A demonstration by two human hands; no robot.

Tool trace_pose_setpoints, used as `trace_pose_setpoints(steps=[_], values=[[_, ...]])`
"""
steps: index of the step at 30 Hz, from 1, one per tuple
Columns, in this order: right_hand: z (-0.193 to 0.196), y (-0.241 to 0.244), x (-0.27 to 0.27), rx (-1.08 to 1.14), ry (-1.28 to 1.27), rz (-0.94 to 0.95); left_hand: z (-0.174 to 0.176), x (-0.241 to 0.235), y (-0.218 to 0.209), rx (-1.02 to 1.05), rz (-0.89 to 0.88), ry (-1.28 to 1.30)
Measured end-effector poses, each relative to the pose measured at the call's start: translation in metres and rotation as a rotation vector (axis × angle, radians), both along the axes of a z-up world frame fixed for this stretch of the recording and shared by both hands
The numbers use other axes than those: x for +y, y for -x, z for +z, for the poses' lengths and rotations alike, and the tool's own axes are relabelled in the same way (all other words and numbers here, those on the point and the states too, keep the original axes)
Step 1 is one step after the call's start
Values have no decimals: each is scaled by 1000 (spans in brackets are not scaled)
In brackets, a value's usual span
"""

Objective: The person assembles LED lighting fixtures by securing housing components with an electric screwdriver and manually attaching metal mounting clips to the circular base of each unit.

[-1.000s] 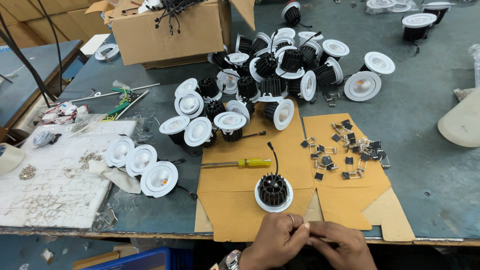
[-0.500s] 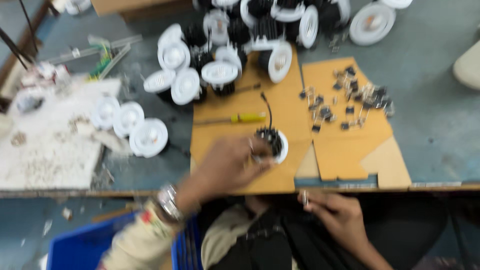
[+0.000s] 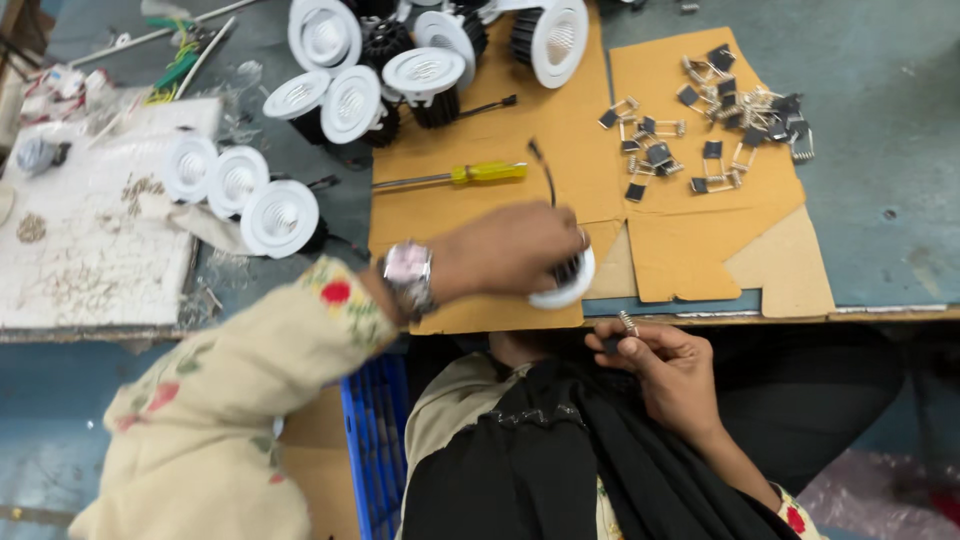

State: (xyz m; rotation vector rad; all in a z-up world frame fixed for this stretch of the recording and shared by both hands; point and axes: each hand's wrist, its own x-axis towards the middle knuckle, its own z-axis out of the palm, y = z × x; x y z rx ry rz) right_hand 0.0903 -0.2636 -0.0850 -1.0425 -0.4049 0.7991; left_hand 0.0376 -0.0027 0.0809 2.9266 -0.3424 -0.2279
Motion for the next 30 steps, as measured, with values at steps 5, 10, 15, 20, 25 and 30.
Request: trace_pose_setpoints(steps=[5, 10, 15, 20, 25, 30], values=[[-35, 14, -4, 421, -49, -4, -8, -50, 29, -130, 12, 43], [-45, 19, -4, 536, -112, -45, -11, -52, 26, -183, 46, 85], [-59, 28, 1, 613, -216, 69, -8, -71, 31, -220, 216, -37], [-60, 27, 6, 671, -185, -1, -14, -77, 32, -180, 271, 84], [-56, 26, 9, 661, -201, 35, -25, -80, 36, -375, 289, 153], [-57, 25, 10, 659, -219, 50, -32, -92, 39, -445, 349, 230]])
